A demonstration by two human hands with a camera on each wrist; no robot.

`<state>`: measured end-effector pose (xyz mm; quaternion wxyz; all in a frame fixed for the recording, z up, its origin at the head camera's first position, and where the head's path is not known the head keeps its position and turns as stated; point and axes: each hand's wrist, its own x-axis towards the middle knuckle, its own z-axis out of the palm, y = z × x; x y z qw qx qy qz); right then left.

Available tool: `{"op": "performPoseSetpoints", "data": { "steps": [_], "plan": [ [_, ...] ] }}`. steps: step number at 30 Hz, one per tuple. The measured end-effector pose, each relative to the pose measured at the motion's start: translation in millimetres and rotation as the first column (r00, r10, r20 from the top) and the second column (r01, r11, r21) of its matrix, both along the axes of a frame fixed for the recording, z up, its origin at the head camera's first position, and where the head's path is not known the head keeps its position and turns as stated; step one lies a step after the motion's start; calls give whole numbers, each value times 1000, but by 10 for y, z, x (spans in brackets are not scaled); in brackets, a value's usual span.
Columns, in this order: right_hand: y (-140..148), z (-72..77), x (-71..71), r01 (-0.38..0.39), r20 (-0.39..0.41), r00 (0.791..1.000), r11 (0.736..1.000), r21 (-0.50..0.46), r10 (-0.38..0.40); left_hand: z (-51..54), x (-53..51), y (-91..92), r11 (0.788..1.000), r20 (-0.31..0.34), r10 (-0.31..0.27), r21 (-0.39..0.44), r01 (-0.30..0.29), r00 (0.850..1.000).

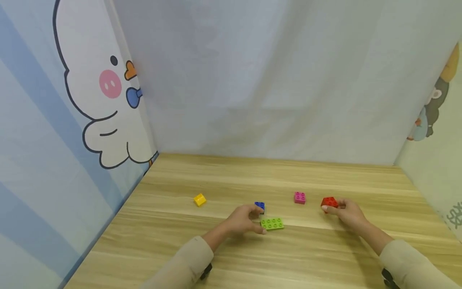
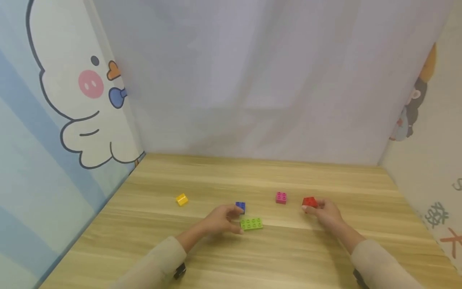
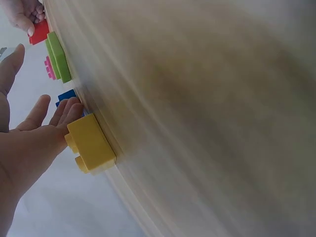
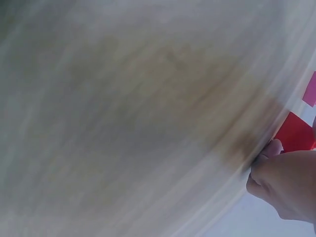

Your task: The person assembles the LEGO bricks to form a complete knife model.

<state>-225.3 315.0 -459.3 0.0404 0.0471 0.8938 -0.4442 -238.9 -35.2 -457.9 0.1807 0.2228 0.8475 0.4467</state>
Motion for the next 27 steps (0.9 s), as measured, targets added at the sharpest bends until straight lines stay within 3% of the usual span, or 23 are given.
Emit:
{"op": "performPoseSetpoints", "data": {
  "steps": [8, 13, 22, 27],
  "plan": [
    [20, 8, -19, -16, -22, 1000, 1000, 12, 16, 30, -133, 77, 998, -9, -16, -64, 16, 1000],
    [8, 0, -12, -17, -36, 999, 1000, 11, 18, -3, -189, 125, 994, -37, -15, -109, 11, 999],
    [2, -40, 10, -13, -33, 999, 1000, 23, 14, -45, -189, 169, 977, -112, -65, -209, 41, 992],
    [-4, -14, 12, -11, -35, 999, 1000, 12, 11, -30, -192, 175, 979, -123, -78, -199, 53, 989]
  ]
}}
